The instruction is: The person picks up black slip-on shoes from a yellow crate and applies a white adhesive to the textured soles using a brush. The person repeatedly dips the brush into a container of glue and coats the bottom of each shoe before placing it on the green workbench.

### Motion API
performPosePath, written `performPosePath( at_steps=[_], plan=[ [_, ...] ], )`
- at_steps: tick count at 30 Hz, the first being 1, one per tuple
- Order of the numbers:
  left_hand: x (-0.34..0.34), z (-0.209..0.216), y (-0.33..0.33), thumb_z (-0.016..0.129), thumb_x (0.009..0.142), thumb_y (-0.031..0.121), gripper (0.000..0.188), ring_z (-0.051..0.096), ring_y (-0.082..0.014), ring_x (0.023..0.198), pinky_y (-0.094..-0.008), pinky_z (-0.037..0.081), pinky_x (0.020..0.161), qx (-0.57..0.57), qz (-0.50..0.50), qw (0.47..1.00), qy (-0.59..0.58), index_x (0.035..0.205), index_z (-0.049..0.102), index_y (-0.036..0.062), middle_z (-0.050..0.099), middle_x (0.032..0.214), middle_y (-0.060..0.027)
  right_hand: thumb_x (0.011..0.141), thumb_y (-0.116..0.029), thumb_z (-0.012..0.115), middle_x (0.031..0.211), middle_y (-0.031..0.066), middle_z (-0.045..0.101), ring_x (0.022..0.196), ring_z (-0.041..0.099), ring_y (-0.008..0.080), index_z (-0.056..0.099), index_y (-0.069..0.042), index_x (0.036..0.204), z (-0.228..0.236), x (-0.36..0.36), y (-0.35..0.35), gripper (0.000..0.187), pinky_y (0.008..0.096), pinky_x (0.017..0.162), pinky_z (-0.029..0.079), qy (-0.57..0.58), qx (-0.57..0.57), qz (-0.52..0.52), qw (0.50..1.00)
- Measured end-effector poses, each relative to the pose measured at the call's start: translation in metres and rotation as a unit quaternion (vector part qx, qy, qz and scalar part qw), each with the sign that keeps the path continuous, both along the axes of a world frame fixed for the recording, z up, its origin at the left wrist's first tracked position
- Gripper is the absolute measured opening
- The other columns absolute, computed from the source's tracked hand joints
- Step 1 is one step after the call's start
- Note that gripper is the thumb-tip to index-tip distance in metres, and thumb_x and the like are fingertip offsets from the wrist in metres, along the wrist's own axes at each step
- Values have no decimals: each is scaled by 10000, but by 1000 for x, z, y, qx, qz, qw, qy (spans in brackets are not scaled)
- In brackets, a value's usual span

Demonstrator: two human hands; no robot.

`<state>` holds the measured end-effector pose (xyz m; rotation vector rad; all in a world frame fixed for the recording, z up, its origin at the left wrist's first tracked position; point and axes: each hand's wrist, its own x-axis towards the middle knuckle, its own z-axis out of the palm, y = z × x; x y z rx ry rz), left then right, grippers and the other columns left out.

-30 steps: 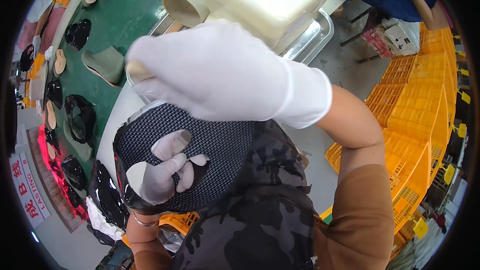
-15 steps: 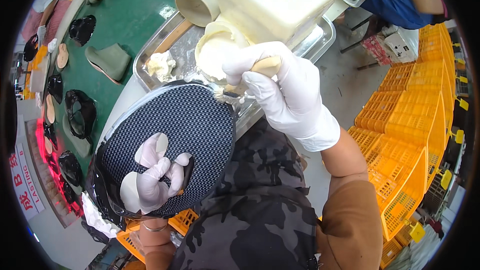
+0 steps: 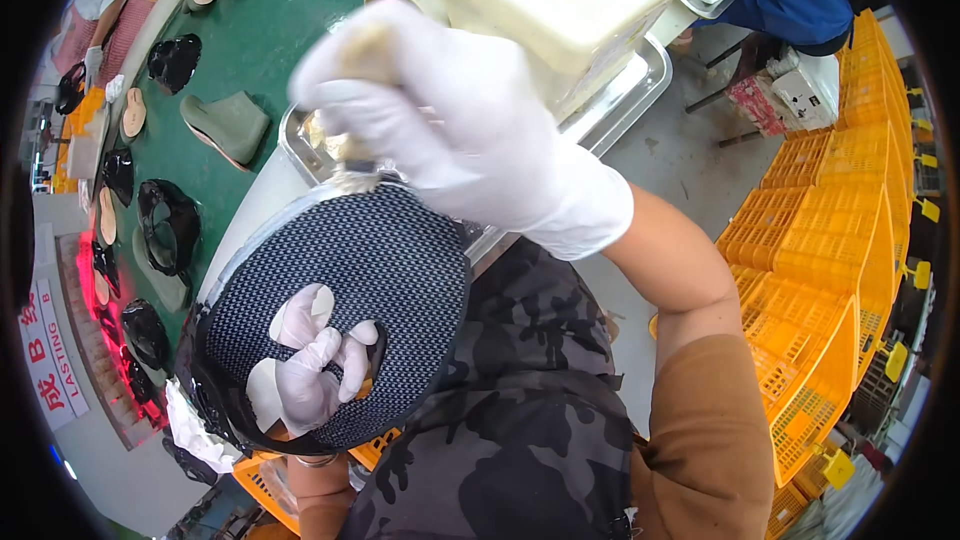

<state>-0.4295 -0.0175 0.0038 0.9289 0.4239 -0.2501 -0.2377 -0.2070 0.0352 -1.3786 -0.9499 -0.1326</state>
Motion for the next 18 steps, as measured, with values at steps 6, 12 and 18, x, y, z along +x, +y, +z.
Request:
performPosePath(
  at_steps=[6,12,18],
  plan=[
    [-4,-16,0,379,867,41,511,493,-145,452,-183,366,367,-27,61,996,-58,1362,266,97,556,954,-271,949,-202,438,844,97,614,697,594,112,498,8,981,-30,-28,-35,221,212,593,477,86,14,-103,991],
    [-3,-22,-10,377,905,90,487,502,-152,509,-193,376,401,39,112,988,-98,1368,232,139,555,900,-211,947,-203,431,858,123,612,707,596,125,484,19,1002,-22,-39,-37,235,210,581,486,96,25,-108,989],
    [1,-28,-22,373,924,124,490,532,-167,563,-198,396,435,15,111,982,-152,1384,222,204,559,981,-197,936,-101,441,899,98,606,758,610,117,471,9,1064,-14,-14,-5,171,191,596,509,99,180,-99,974]
  ],
)
